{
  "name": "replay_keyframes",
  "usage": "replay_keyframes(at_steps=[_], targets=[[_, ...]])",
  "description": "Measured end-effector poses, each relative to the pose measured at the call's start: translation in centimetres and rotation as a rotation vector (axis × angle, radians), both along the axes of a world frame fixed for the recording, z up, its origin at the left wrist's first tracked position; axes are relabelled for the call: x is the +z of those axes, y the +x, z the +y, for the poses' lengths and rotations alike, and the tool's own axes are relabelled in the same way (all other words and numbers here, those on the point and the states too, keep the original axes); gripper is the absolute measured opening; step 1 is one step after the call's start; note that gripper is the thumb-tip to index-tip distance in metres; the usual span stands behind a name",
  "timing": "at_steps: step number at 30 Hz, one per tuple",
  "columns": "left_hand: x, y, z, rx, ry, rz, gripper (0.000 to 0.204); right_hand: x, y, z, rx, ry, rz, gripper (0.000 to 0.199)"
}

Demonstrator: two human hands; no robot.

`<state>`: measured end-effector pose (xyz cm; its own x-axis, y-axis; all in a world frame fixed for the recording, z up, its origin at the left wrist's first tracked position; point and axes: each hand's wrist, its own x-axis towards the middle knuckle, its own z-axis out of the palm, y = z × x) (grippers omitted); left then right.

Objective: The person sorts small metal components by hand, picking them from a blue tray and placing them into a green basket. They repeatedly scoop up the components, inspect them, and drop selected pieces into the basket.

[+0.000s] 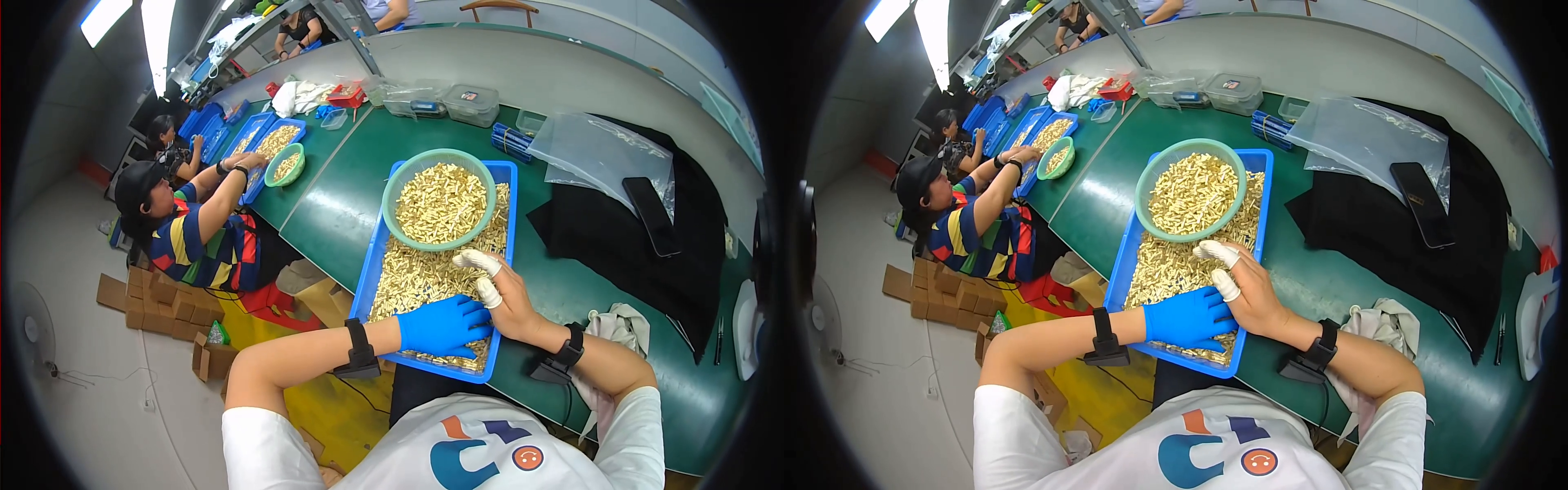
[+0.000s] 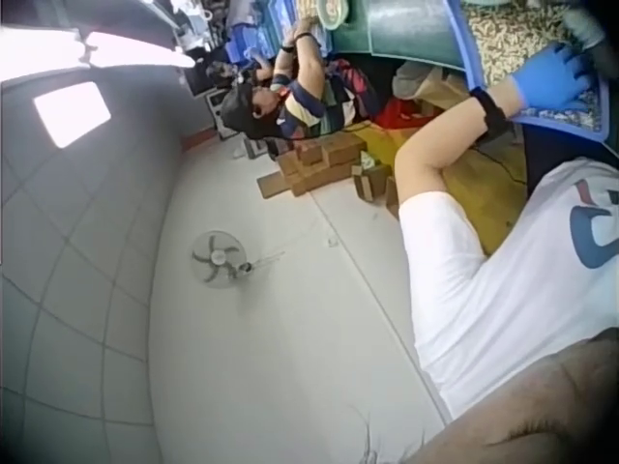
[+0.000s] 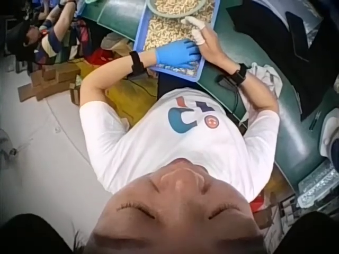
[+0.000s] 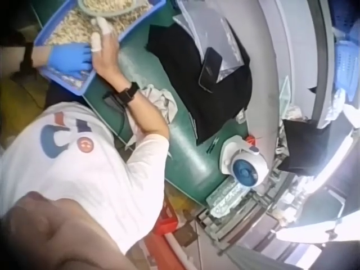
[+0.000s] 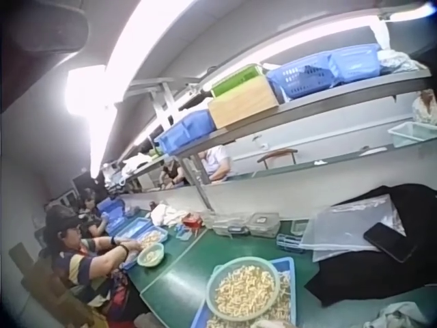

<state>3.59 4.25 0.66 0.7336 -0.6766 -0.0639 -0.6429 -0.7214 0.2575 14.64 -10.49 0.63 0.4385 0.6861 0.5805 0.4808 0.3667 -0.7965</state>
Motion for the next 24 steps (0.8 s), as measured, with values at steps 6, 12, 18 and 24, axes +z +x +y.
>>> replay_keyframes(at_steps=[6, 12, 18, 24], targets=[[0.6, -0.2, 0.2, 0.231, 0.237, 0.224, 0.028, -0.1, 0.1, -0.1, 0.009, -0.004, -0.052, 0.035], [2.5, -1.5, 1.1, 0.840, -0.129, 0.155, 0.023, 0.0, 0.2, 0.0, 0.008, -0.002, -0.012, 0.034], [3.2, -3.2, 1.7, 1.224, -1.954, 0.956, 0.022, 0.2, 0.3, -0.1, 0.019, -0.017, 0.001, 0.034], [-0.8, -3.3, -2.5, 0.627, -2.893, 0.764, 0.031, -0.1, 0.2, 0.0, 0.035, -0.054, -0.022, 0.034]])
